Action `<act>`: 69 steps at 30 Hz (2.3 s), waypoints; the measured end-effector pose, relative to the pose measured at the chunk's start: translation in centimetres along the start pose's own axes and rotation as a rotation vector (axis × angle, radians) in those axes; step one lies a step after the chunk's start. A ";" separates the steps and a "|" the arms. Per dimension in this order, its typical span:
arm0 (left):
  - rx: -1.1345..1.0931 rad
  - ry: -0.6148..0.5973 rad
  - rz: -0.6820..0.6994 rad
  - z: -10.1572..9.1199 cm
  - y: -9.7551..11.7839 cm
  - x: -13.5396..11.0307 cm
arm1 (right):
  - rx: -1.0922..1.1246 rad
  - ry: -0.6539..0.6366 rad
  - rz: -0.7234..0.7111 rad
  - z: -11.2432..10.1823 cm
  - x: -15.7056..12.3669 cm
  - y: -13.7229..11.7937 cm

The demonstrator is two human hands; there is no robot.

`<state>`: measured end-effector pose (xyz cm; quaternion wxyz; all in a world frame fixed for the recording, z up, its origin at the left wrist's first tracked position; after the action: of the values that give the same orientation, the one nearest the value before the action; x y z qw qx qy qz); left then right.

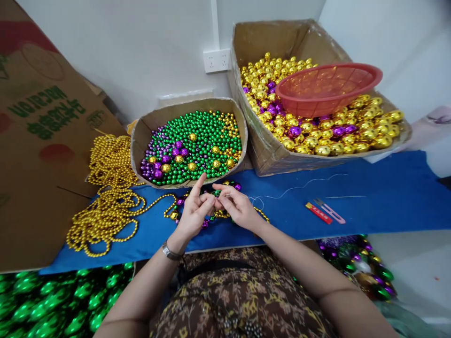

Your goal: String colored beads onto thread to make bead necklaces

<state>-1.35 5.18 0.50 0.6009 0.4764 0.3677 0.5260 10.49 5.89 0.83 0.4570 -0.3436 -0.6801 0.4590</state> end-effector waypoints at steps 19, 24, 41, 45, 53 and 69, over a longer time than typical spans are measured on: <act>0.784 -0.159 0.324 0.5 4.5 -1.3 | -0.534 -0.337 -0.200 -0.2 2.3 -2.2; 0.962 -0.155 0.393 0.8 4.2 -1.6 | -0.546 -0.386 -0.197 0.0 2.2 -2.1; 0.383 -0.066 0.106 -1.5 2.5 -0.5 | -0.419 -0.463 -0.175 -2.2 2.5 -2.1; -0.210 0.007 -0.067 -2.9 1.2 -1.0 | -0.068 -0.240 0.140 -5.2 1.7 1.0; -0.407 0.040 -0.036 -2.0 0.5 -1.0 | 1.124 0.101 0.525 -2.0 0.2 3.6; -0.364 0.223 0.023 -1.9 -0.9 -1.1 | 1.305 0.305 0.668 -2.2 0.3 6.9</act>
<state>-3.12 4.51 -0.95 0.6267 0.3031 0.3255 0.6399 12.80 9.20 -5.16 0.4936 -0.2507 -0.0584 0.8307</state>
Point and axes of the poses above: each hand's wrist, its own x-axis towards the middle knuckle, its own z-axis out of the palm, y = z × x, the point moved 8 cm from there along x, towards the middle knuckle, and after that the axes turned 1 degree about z, right-handed, at the moved point
